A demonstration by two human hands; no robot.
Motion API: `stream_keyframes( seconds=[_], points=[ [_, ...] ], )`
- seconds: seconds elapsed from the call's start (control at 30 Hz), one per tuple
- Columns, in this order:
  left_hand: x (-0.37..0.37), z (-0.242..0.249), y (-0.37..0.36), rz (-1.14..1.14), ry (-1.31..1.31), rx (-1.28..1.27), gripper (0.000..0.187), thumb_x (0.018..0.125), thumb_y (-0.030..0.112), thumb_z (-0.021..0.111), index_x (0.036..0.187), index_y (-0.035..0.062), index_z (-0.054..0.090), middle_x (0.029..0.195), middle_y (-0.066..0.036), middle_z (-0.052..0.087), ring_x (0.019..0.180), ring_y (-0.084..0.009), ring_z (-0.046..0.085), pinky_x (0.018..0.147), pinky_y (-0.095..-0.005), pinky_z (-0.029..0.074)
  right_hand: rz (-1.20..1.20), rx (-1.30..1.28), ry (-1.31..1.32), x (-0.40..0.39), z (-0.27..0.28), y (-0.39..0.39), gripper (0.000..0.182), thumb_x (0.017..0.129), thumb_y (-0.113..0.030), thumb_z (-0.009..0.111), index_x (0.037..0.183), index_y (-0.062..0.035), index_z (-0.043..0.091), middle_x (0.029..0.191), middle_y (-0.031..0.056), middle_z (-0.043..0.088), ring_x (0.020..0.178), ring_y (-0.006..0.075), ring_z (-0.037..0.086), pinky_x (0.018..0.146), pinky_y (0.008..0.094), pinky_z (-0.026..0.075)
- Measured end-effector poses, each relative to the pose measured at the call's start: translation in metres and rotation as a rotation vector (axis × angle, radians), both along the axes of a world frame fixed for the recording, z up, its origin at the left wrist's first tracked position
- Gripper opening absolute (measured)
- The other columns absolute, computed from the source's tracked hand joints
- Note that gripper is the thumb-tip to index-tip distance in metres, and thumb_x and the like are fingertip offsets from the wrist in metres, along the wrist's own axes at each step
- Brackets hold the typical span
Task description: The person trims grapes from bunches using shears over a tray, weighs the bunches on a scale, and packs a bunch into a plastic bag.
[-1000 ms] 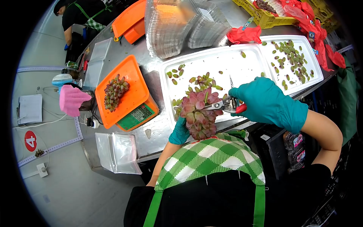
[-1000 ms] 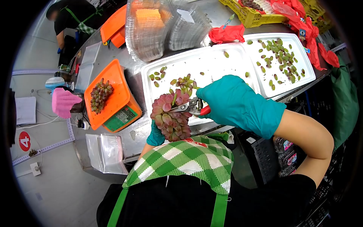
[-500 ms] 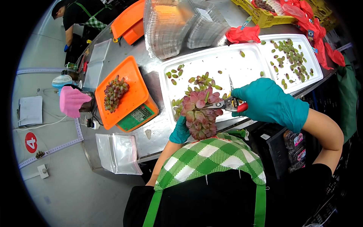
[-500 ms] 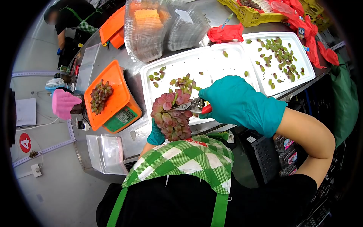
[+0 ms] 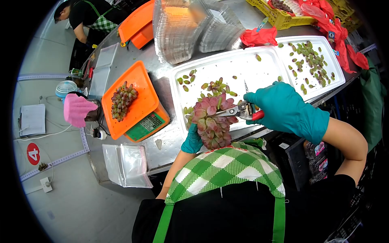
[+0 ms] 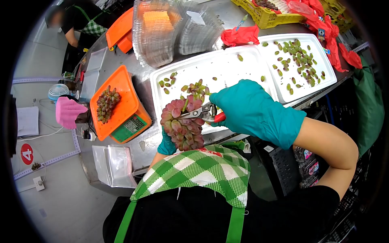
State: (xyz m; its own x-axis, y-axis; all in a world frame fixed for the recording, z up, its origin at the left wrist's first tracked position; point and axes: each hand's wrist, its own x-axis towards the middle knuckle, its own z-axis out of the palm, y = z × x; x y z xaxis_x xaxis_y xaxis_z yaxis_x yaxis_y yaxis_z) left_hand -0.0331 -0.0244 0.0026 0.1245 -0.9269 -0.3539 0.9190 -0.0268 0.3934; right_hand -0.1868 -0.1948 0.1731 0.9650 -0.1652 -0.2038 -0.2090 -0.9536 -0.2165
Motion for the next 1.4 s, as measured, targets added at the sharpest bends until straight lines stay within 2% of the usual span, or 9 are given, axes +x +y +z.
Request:
stream_keyframes(
  seconds=[0.1,0.27,0.57,0.67,0.77,0.9,1.2,1.3,1.4],
  points=[
    [-0.001,0.004,-0.001,0.0,0.001,-0.019,0.054,0.087,0.039,0.039,0.128,0.0056,0.032,0.118,-0.016,0.047,0.092,-0.0312,0.056,0.072,-0.0388,0.052,-0.011,0.03,0.053,0.001,-0.003,-0.001,0.039,0.071,-0.037,0.064,0.099,-0.0098,0.058,0.07,0.0082,0.057,0.062,0.0279,0.058,0.057,0.0377,0.045],
    [-0.001,-0.011,0.005,-0.006,-0.1,-0.145,0.064,0.083,0.051,0.039,0.128,0.0056,0.032,0.118,-0.017,0.046,0.096,-0.032,0.054,0.076,-0.0408,0.051,-0.015,0.03,0.015,0.001,-0.004,0.002,0.038,0.07,-0.036,0.066,0.096,-0.0094,0.058,0.07,0.0086,0.058,0.061,0.0282,0.058,0.057,0.038,0.045],
    [-0.001,-0.015,0.005,0.005,-0.073,0.006,0.072,0.08,0.056,0.04,0.13,0.0061,0.029,0.122,-0.018,0.043,0.102,-0.0323,0.051,0.086,-0.0404,0.045,-0.071,0.067,0.087,0.0,0.003,0.005,0.031,0.07,-0.032,0.066,0.083,-0.0056,0.057,0.063,0.0125,0.058,0.061,0.0305,0.059,0.056,0.0411,0.045],
    [0.007,-0.019,0.007,-0.133,-0.163,-0.077,0.086,0.073,0.065,0.046,0.134,0.01,0.022,0.134,-0.015,0.032,0.119,-0.0275,0.038,0.099,-0.0388,0.035,-0.107,0.09,0.137,0.0,0.007,0.007,0.03,0.069,-0.029,0.065,0.082,-0.0036,0.056,0.063,0.0135,0.058,0.061,0.0307,0.059,0.056,0.0413,0.045],
    [0.004,-0.037,0.017,-0.137,-0.138,-0.177,0.083,0.074,0.064,0.046,0.134,0.0105,0.024,0.133,-0.015,0.034,0.119,-0.0275,0.038,0.099,-0.0385,0.034,-0.131,0.079,0.138,-0.004,0.006,0.01,0.026,0.068,-0.024,0.064,0.08,-0.0022,0.056,0.064,0.014,0.058,0.061,0.0306,0.059,0.055,0.0409,0.045],
    [0.0,-0.03,0.019,-0.07,-0.094,-0.088,0.081,0.075,0.061,0.047,0.134,0.0104,0.023,0.132,-0.015,0.034,0.119,-0.0278,0.038,0.1,-0.0401,0.034,-0.144,0.082,0.145,-0.005,0.005,0.011,0.02,0.066,-0.016,0.062,0.079,-0.0015,0.056,0.065,0.0142,0.059,0.061,0.0299,0.06,0.054,0.0403,0.045],
    [0.002,-0.034,0.023,-0.1,-0.068,-0.057,0.079,0.076,0.058,0.048,0.134,0.0104,0.022,0.133,-0.015,0.033,0.12,-0.0283,0.038,0.099,-0.041,0.034,-0.115,0.075,0.009,-0.005,-0.006,0.013,0.019,0.066,-0.014,0.06,0.079,-0.0018,0.056,0.059,0.0132,0.056,0.056,0.0304,0.058,0.051,0.0408,0.043],
    [0.002,-0.037,0.025,-0.108,-0.065,-0.046,0.079,0.077,0.057,0.049,0.134,0.0104,0.022,0.133,-0.015,0.033,0.12,-0.0284,0.037,0.099,-0.0414,0.034,-0.091,0.007,0.161,-0.001,-0.003,0.013,0.032,0.072,-0.031,0.064,0.087,-0.0043,0.055,0.061,0.0128,0.058,0.056,0.0301,0.059,0.052,0.0386,0.045],
    [0.002,-0.044,0.025,-0.105,-0.009,-0.032,0.078,0.077,0.056,0.049,0.134,0.0102,0.022,0.133,-0.015,0.033,0.12,-0.0288,0.037,0.099,-0.0419,0.034,-0.089,0.018,0.061,-0.006,-0.013,0.01,0.031,0.071,-0.031,0.064,0.087,-0.0053,0.056,0.061,0.0123,0.058,0.056,0.0298,0.059,0.052,0.0382,0.045]
  ],
)
